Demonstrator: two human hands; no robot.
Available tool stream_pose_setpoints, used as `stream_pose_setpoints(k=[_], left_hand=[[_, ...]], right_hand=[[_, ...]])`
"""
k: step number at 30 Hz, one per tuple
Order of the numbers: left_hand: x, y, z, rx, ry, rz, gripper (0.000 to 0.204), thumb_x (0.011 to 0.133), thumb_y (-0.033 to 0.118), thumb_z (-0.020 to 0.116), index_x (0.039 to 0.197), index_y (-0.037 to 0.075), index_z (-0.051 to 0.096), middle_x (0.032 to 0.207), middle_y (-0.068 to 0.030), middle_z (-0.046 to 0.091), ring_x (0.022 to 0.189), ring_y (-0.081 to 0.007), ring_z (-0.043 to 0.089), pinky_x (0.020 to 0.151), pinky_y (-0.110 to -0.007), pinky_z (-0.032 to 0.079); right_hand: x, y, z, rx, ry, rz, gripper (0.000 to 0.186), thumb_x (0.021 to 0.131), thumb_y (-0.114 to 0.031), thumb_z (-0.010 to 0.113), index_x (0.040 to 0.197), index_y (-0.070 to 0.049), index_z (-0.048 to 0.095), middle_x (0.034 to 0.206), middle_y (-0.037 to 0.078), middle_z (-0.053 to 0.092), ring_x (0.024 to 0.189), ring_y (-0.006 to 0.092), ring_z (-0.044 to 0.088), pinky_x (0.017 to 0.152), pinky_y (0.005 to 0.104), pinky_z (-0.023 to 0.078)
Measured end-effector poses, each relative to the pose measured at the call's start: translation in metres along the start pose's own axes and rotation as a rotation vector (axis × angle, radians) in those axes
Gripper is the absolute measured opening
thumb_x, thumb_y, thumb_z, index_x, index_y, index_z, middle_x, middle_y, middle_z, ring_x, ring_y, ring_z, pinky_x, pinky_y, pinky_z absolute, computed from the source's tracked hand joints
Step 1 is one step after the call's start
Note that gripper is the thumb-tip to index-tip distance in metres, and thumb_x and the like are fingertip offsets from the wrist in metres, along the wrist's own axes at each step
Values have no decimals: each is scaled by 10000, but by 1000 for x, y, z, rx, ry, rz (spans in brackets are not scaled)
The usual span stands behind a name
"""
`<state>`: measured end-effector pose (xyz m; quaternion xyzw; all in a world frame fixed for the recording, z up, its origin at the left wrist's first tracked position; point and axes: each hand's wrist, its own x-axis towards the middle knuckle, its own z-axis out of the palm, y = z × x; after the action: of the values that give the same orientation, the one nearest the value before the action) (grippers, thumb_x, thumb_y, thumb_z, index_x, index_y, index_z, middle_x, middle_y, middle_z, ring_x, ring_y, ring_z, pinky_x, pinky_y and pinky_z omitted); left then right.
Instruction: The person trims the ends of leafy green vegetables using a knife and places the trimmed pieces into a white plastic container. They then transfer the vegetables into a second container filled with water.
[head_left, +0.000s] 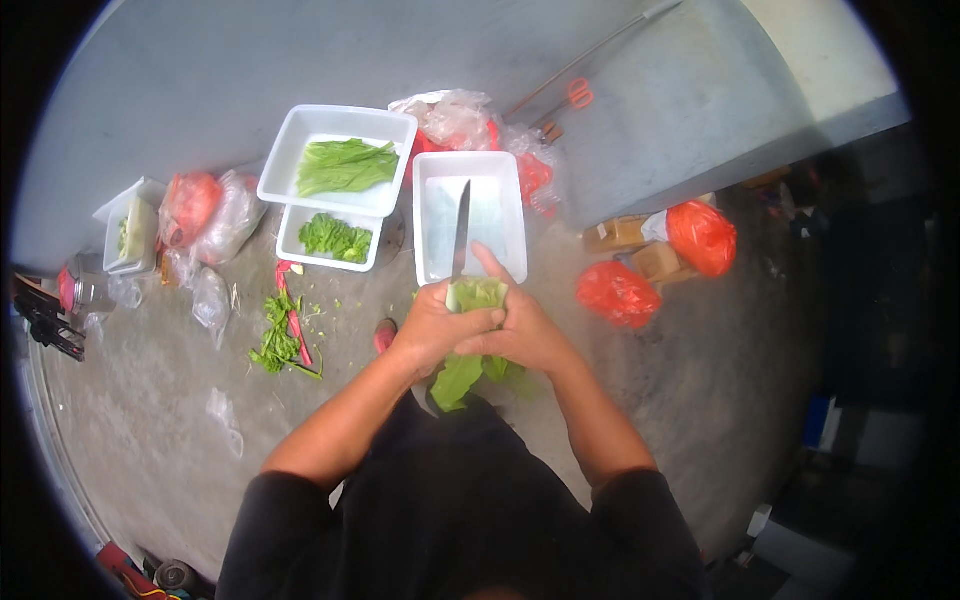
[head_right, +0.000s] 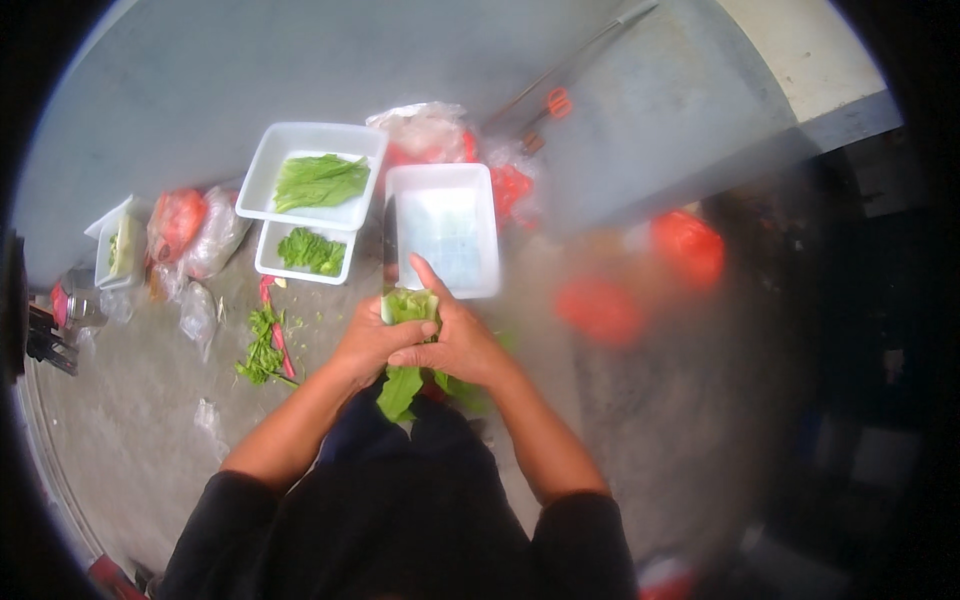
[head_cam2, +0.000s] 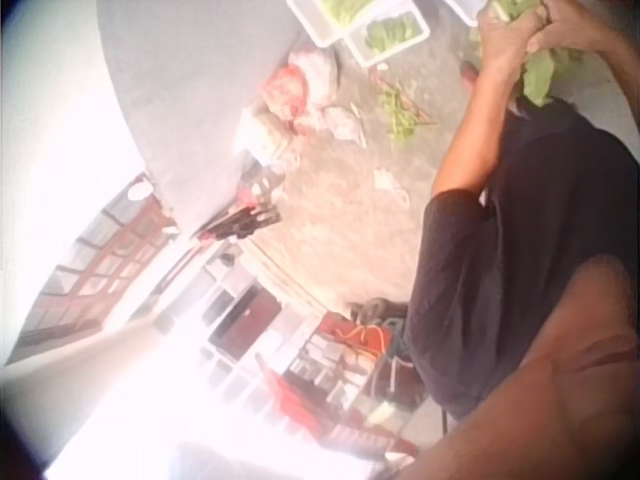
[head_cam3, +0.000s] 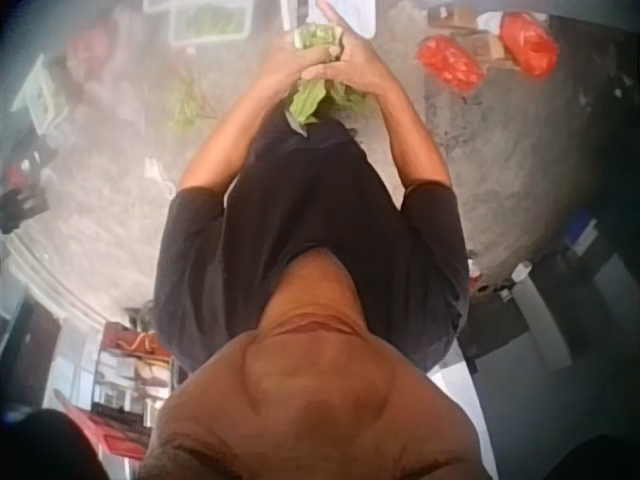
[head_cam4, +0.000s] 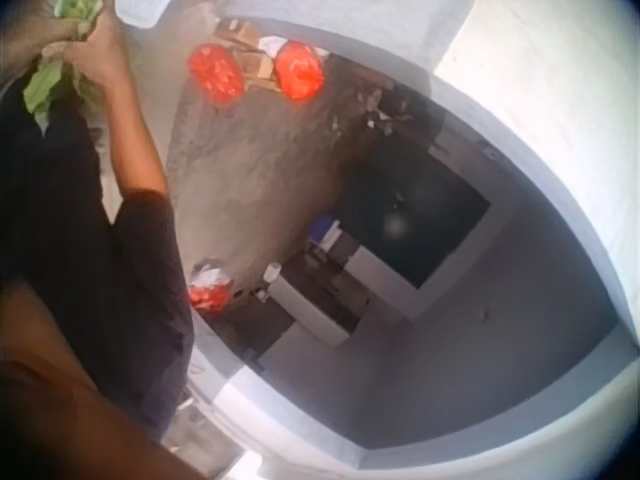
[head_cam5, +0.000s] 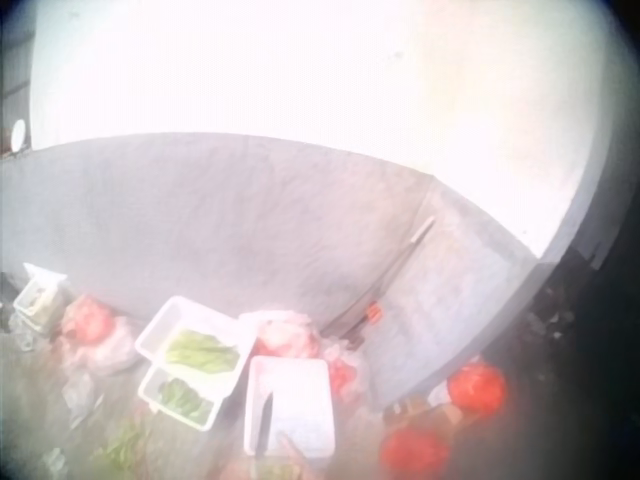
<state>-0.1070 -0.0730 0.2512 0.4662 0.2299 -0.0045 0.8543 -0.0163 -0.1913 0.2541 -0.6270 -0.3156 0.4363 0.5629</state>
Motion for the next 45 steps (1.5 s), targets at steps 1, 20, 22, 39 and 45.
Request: stream_pose_setpoints(k=[1,20,22,39,45], left_hand=[[1,-3,-3,68,5,9,195,738,13,652,928,1,609,813,-36,624,717,-95,578,643,-239,478],[-29,-40,-66,86,441,226,329,671,15,722,945,43,542,815,-7,588,743,-65,540,661,-224,457],[-31,-35,-79,-2,424,198,310,679,3,712,935,47,542,806,4,578,718,-54,532,636,-218,456],[-131,-11,-227,1142,404,367,144,708,35,574,849,51,552,773,-168,547,724,-380,530,590,-422,439],[-146,-16,-253,1079,494,328,126,730,56,550,855,50,545,774,-178,547,697,-392,532,582,-444,433]], right_hand=[[0,5,2,2,1,7,1054,606,-137,795,1417,-115,122,1119,81,552,1026,170,510,906,306,387],[29,49,63,-435,123,169,370,645,-230,689,965,-68,598,840,147,631,781,311,614,682,376,474],[38,51,74,-416,115,193,367,654,-219,690,976,-70,596,842,139,633,778,293,615,686,364,474],[121,56,215,-1011,22,13,346,690,-252,676,972,-91,557,767,152,617,704,332,596,614,416,455],[132,59,244,-1143,-81,-12,364,689,-246,667,998,-109,534,745,156,609,704,363,585,601,459,442]])
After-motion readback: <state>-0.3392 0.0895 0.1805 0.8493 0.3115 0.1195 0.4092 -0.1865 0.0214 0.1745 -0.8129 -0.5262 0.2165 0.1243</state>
